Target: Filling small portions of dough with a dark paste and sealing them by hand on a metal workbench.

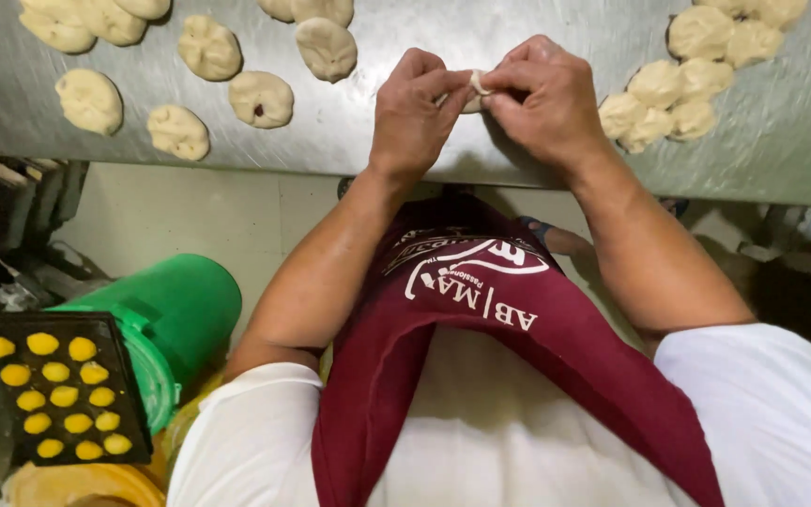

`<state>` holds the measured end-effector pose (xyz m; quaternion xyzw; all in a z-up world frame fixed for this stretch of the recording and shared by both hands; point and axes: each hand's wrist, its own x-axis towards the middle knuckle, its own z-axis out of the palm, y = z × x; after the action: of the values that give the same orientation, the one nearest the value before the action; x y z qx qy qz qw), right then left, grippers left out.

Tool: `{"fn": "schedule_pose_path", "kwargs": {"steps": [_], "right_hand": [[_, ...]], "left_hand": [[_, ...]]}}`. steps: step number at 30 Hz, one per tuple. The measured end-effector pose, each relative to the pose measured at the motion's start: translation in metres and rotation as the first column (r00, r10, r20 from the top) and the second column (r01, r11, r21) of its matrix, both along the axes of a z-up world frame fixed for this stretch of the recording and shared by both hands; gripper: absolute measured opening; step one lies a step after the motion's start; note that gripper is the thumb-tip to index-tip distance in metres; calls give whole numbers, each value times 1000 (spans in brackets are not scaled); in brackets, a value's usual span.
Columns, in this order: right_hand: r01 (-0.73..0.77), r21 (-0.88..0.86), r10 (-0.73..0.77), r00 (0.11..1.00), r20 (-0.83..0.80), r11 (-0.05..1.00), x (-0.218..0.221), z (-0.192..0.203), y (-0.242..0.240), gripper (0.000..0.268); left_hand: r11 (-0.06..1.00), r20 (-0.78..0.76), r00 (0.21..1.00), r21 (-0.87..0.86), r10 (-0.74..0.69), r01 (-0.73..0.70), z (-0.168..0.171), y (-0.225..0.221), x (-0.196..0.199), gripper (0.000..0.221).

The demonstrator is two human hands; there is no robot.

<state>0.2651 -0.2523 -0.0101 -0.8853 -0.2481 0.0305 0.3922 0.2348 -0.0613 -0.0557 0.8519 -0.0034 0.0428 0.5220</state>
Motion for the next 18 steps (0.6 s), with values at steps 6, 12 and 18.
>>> {"fn": "schedule_pose_path", "kwargs": {"steps": [6,12,18], "right_hand": [[-109,29,105,990,99,994,17,-11,8,44],[-312,-297,235,935,-267,903,49,32,3,41],[-84,106,72,991,113,991,41,-58,82,28]], "left_hand": [[993,-39,999,108,-35,39,28,-7,-4,19],[894,-91,995,449,48,-2,18,-14,-4,72],[919,-73,922,-84,381,-386,36,26,-29,39]]}}
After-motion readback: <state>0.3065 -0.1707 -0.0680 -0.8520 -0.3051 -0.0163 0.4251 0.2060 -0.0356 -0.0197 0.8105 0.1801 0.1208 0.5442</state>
